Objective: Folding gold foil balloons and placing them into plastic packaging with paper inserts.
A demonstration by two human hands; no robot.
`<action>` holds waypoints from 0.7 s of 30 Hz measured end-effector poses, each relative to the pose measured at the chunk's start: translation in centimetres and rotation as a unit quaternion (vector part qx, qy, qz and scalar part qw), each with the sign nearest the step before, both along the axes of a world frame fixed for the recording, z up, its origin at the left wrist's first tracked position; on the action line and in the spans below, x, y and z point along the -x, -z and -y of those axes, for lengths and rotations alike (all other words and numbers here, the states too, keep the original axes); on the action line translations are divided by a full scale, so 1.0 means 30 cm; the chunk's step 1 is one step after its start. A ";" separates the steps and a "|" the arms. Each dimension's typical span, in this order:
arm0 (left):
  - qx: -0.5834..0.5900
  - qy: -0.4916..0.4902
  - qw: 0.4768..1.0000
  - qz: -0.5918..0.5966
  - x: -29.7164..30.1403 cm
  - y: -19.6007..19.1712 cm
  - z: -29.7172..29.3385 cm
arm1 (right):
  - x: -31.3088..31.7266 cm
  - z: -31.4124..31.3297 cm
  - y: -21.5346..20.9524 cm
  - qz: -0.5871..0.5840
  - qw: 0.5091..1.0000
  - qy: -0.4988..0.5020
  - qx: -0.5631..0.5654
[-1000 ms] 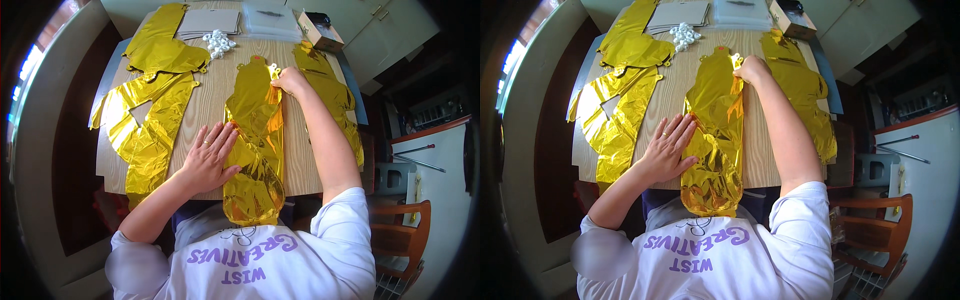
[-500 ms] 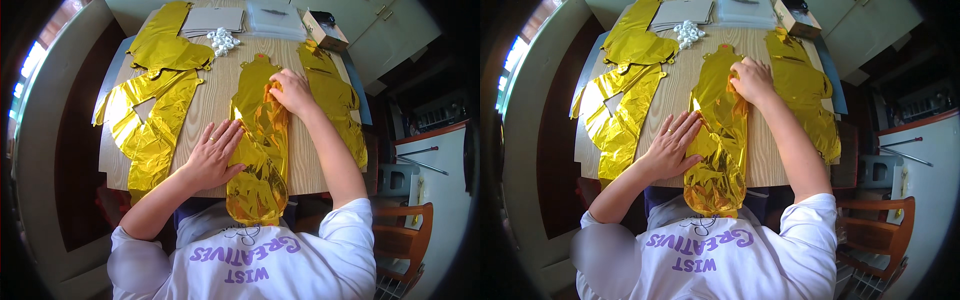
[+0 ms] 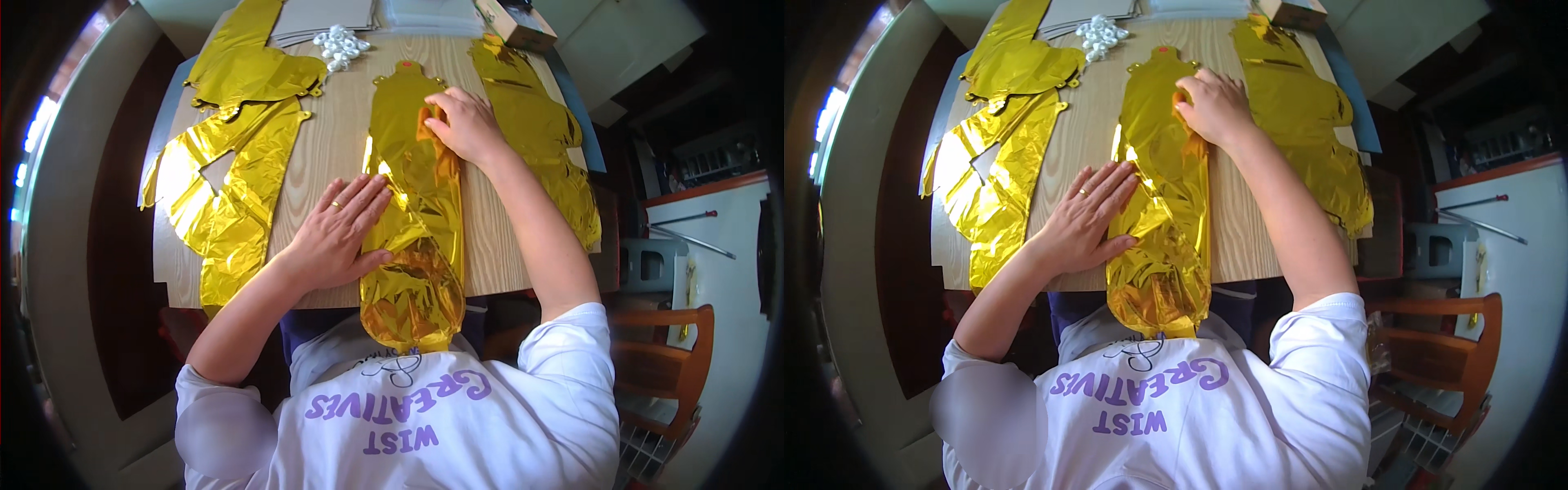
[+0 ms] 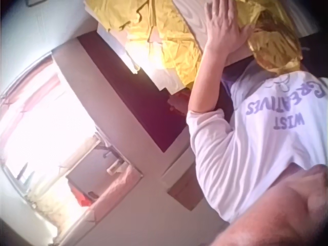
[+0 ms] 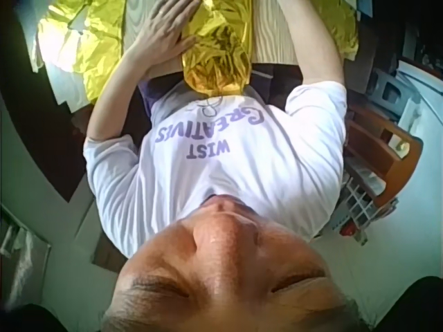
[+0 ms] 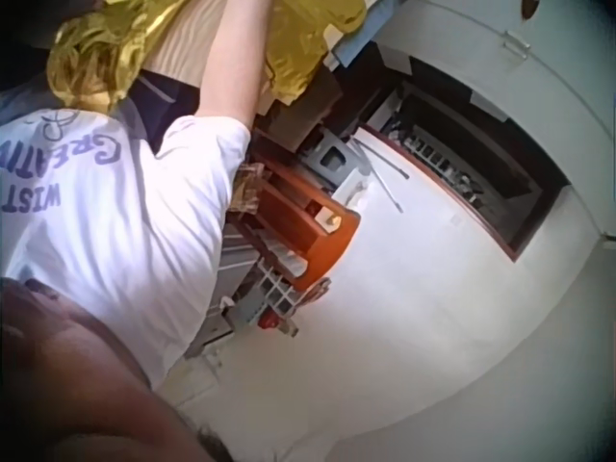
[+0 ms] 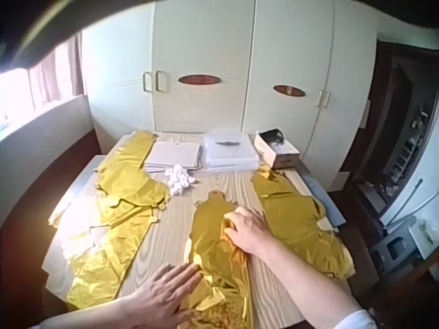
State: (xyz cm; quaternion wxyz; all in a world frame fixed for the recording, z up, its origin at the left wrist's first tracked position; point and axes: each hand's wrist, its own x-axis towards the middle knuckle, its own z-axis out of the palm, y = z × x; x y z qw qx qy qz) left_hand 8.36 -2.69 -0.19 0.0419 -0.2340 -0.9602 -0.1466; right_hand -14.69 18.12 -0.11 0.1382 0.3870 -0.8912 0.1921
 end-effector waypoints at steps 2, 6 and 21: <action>-0.012 0.000 1.000 0.004 0.001 -0.002 0.000 | -0.025 -0.006 -0.001 -0.047 0.997 -0.009 0.055; 0.007 -0.008 1.000 -0.006 -0.008 0.002 0.003 | -0.232 -0.012 -0.115 -0.034 0.995 -0.066 0.061; -0.009 0.021 1.000 -0.020 0.001 0.017 0.029 | -0.785 -0.029 -0.039 0.048 0.986 -0.157 -0.002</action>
